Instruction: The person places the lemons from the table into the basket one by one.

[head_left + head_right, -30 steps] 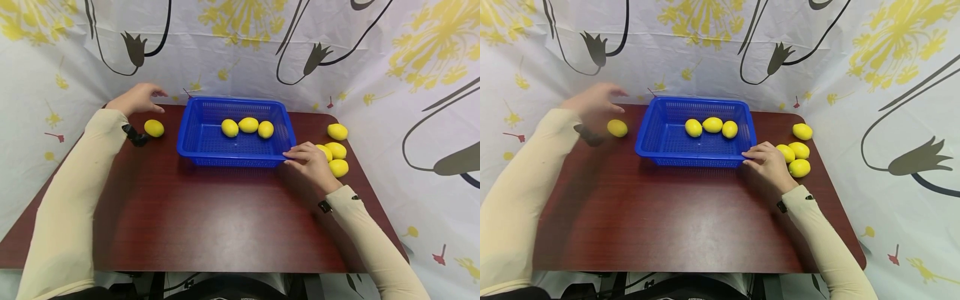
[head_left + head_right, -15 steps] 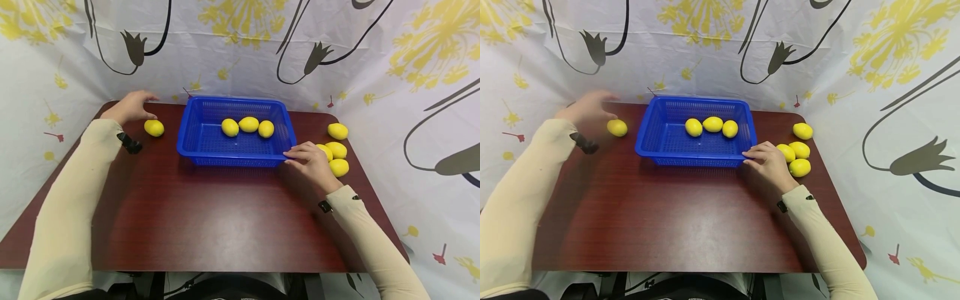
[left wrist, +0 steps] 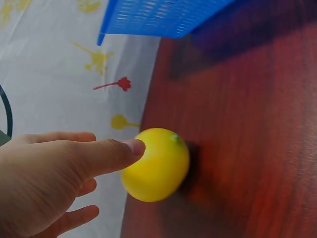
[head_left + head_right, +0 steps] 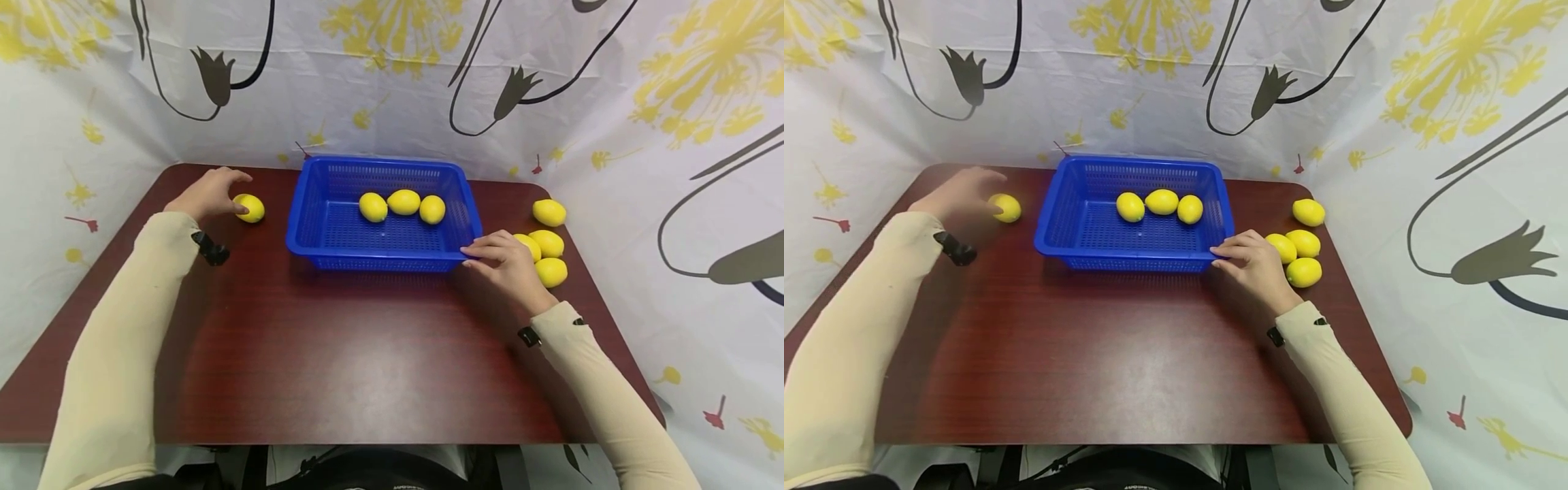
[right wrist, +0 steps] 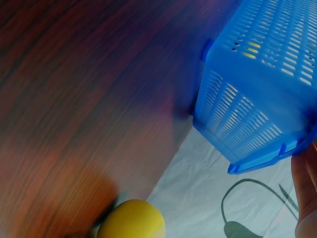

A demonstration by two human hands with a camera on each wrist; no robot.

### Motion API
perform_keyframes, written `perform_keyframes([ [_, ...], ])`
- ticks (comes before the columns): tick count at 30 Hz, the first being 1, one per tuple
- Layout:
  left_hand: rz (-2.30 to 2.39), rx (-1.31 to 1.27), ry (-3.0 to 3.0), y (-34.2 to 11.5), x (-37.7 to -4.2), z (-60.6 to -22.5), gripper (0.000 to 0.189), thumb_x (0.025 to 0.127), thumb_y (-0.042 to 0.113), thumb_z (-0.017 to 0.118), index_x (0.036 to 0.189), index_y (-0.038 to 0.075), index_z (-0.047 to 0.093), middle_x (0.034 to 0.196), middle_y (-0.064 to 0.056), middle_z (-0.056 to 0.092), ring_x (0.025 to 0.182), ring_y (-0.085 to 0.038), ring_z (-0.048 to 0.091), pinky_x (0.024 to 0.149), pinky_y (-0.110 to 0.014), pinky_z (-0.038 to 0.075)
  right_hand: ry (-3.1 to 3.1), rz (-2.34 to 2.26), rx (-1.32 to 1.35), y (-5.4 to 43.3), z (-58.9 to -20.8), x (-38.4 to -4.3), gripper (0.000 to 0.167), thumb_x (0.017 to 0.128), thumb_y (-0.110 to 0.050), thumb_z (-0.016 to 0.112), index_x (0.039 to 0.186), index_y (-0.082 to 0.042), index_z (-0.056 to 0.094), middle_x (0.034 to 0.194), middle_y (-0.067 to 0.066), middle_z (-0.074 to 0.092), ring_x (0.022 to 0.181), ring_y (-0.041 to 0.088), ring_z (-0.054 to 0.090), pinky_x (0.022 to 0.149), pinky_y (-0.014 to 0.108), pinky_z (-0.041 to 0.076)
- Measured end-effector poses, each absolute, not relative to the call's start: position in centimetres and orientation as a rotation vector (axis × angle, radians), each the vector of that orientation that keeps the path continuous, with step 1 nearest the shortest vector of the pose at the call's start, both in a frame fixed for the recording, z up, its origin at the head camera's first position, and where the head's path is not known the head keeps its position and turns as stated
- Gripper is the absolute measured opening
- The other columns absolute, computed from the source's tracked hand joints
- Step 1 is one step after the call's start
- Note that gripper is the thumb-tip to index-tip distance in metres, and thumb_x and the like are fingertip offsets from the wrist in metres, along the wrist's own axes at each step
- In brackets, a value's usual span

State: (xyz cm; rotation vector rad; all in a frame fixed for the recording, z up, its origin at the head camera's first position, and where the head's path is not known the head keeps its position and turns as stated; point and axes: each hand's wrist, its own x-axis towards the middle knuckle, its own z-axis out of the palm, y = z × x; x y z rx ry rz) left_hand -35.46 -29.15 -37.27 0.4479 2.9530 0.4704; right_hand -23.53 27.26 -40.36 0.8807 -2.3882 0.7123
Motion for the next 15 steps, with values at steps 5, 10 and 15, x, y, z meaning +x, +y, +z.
perform_keyframes([
  [5,0.5,0.436,2.947,-29.3,-35.4,-38.5,0.07,0.083,0.017,0.078,0.142,-0.003,0.045,0.144,-0.032,0.042,0.134,-0.05,0.033,0.116,-0.065,0.027,-2.393,0.711,0.877,27.3,-40.4,-23.6,0.031,0.073,-0.009,0.086,0.104,-0.011,0.079,0.098,0.008,0.076,0.097,0.021,0.062,0.088,0.014,0.046],
  [10,0.523,0.418,2.933,-29.4,-35.4,-39.5,0.069,0.084,0.018,0.077,0.143,0.0,0.045,0.143,-0.031,0.041,0.13,-0.049,0.033,0.114,-0.066,0.029,-2.396,0.716,0.875,27.3,-40.4,-23.5,0.032,0.073,-0.009,0.086,0.104,-0.011,0.079,0.098,0.008,0.076,0.097,0.021,0.062,0.089,0.012,0.045],
  [15,0.505,0.404,2.932,-29.4,-35.5,-40.2,0.071,0.084,0.02,0.077,0.144,0.002,0.045,0.143,-0.031,0.04,0.128,-0.048,0.032,0.11,-0.067,0.033,-2.402,0.723,0.87,27.2,-40.5,-23.5,0.032,0.073,-0.008,0.086,0.104,-0.011,0.079,0.097,0.009,0.076,0.096,0.022,0.062,0.088,0.011,0.045],
])
